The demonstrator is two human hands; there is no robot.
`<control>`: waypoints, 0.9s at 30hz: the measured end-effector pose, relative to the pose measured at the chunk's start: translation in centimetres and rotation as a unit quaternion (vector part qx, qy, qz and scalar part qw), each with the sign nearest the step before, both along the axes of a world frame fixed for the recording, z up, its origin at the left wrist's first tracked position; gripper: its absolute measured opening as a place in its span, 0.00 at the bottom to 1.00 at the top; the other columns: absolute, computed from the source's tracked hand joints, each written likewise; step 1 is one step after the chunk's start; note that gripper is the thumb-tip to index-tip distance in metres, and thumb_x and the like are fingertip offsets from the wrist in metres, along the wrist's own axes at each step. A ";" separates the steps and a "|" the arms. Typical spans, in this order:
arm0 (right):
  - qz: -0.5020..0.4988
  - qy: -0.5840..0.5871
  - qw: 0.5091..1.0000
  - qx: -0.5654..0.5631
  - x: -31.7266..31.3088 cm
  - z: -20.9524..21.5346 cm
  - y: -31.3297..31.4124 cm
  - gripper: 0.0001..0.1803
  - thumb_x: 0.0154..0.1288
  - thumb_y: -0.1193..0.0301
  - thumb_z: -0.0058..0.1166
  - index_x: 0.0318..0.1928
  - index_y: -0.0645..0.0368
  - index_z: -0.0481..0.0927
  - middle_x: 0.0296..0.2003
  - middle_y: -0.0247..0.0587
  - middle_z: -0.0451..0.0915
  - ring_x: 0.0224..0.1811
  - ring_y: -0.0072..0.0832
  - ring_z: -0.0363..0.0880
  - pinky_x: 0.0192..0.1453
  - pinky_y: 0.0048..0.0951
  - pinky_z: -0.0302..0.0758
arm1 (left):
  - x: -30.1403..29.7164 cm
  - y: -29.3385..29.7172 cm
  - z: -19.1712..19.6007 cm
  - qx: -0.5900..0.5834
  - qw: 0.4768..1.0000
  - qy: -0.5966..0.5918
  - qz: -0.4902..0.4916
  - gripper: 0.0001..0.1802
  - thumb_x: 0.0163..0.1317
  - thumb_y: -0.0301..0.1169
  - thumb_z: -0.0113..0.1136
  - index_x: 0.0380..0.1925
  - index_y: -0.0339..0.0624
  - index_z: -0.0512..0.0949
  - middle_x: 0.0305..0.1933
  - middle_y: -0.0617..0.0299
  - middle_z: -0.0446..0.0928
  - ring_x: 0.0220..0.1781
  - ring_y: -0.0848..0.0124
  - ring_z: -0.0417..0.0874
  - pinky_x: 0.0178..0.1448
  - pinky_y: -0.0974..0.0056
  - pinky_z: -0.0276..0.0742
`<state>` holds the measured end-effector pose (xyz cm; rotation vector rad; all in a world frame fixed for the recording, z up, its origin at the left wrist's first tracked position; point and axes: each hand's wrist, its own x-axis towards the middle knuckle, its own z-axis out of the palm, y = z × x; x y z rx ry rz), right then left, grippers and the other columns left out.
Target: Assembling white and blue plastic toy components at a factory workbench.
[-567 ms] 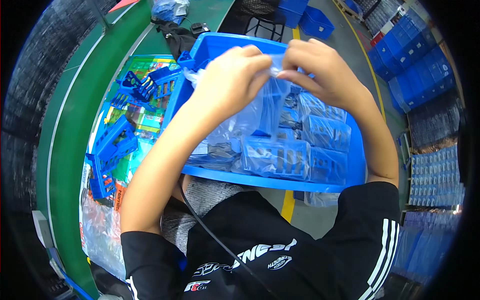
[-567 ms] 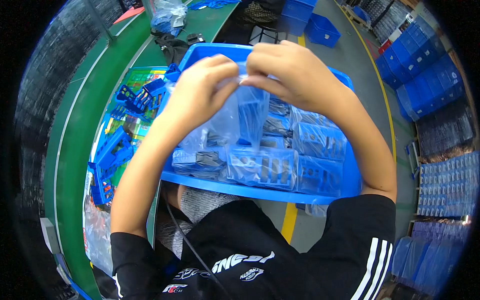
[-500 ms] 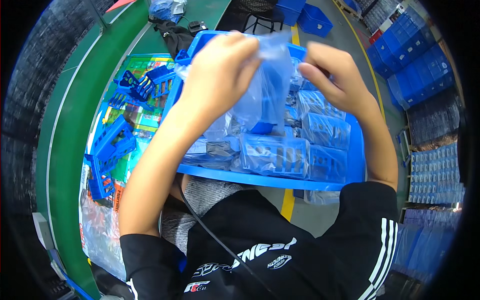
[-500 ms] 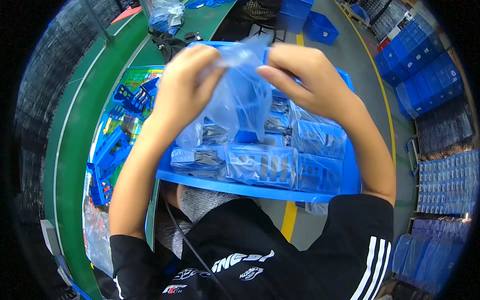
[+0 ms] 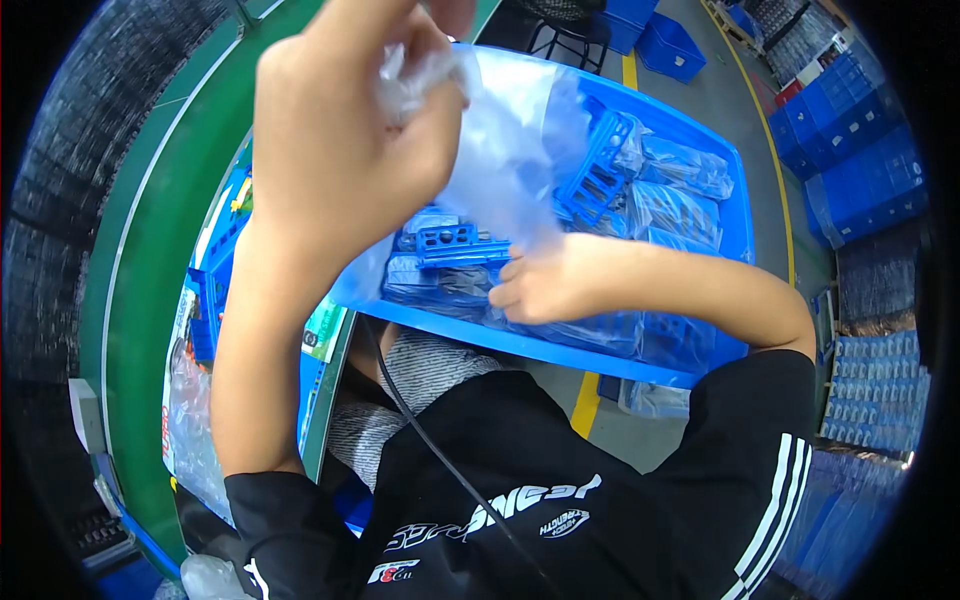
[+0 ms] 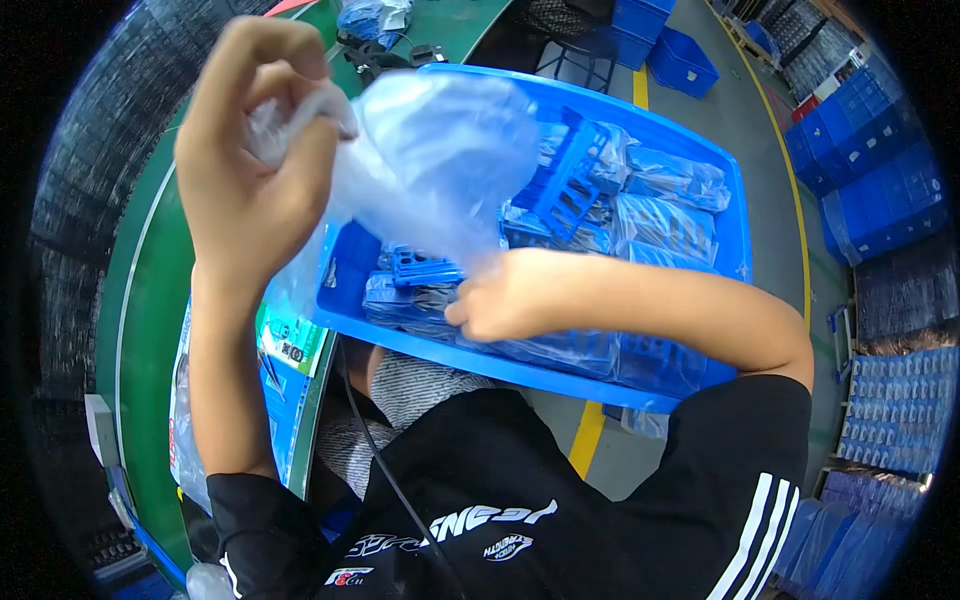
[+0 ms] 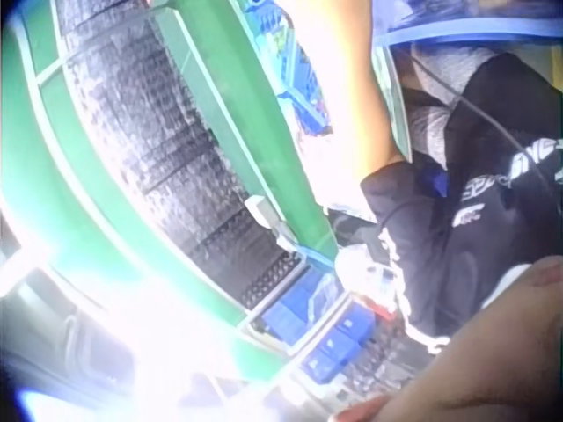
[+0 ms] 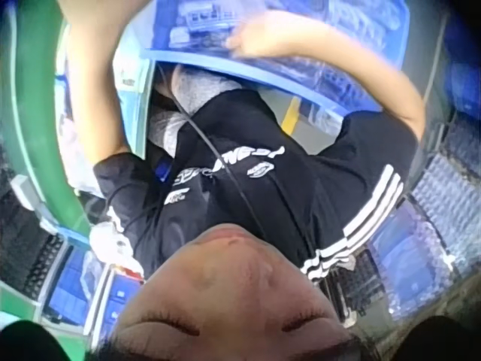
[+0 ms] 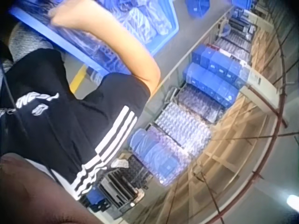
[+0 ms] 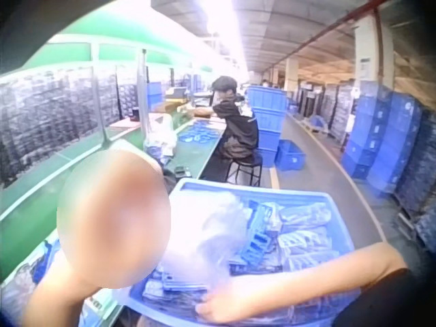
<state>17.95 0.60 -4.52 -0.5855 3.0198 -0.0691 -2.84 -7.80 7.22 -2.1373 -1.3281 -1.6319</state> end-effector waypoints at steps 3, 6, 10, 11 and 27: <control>0.001 -0.077 0.997 -0.012 -0.4 3.4 1.9 0.06 0.55 0.72 0.58 0.33 0.60 0.79 0.37 0.40 0.75 0.42 0.39 0.81 0.48 0.39 0.78 | -1.1 -1.5 -0.3 -0.058 0.994 0.083 0.028 0.10 0.51 0.21 0.55 0.35 0.35 0.77 0.27 0.60 0.76 0.28 0.75 0.77 0.34 0.70 0.73; -0.076 0.043 0.995 -0.049 1.5 7.1 3.1 0.10 0.59 0.70 0.62 0.33 0.59 0.74 0.35 0.40 0.73 0.36 0.39 0.76 0.42 0.38 0.74 | -0.5 -2.1 -0.8 -0.237 0.967 0.094 0.007 0.07 0.57 0.28 0.63 0.32 0.34 0.80 0.26 0.57 0.77 0.25 0.72 0.76 0.31 0.67 0.71; -0.133 0.129 0.982 0.019 3.3 9.7 2.7 0.10 0.59 0.70 0.63 0.34 0.56 0.74 0.34 0.38 0.73 0.31 0.36 0.74 0.36 0.35 0.73 | 1.2 -1.2 -3.3 -0.234 0.958 0.154 -0.050 0.20 0.57 0.40 0.72 0.45 0.40 0.85 0.37 0.49 0.85 0.35 0.53 0.86 0.41 0.56 0.82; -0.135 0.132 0.982 0.022 3.8 9.9 2.5 0.10 0.58 0.70 0.64 0.34 0.56 0.74 0.34 0.38 0.73 0.30 0.36 0.74 0.35 0.35 0.73 | 1.9 -1.1 -3.9 -0.236 0.953 0.186 -0.043 0.22 0.57 0.43 0.72 0.47 0.43 0.84 0.36 0.51 0.83 0.38 0.53 0.85 0.42 0.56 0.81; -0.373 -0.132 0.904 -0.161 15.9 4.4 2.0 0.22 0.61 0.74 0.64 0.57 0.57 0.81 0.58 0.50 0.77 0.65 0.47 0.71 0.71 0.45 0.69 | 4.1 0.4 0.8 0.043 0.977 0.161 -0.129 0.09 0.42 0.12 0.59 0.19 0.32 0.68 0.44 0.50 0.83 0.33 0.67 0.80 0.35 0.67 0.76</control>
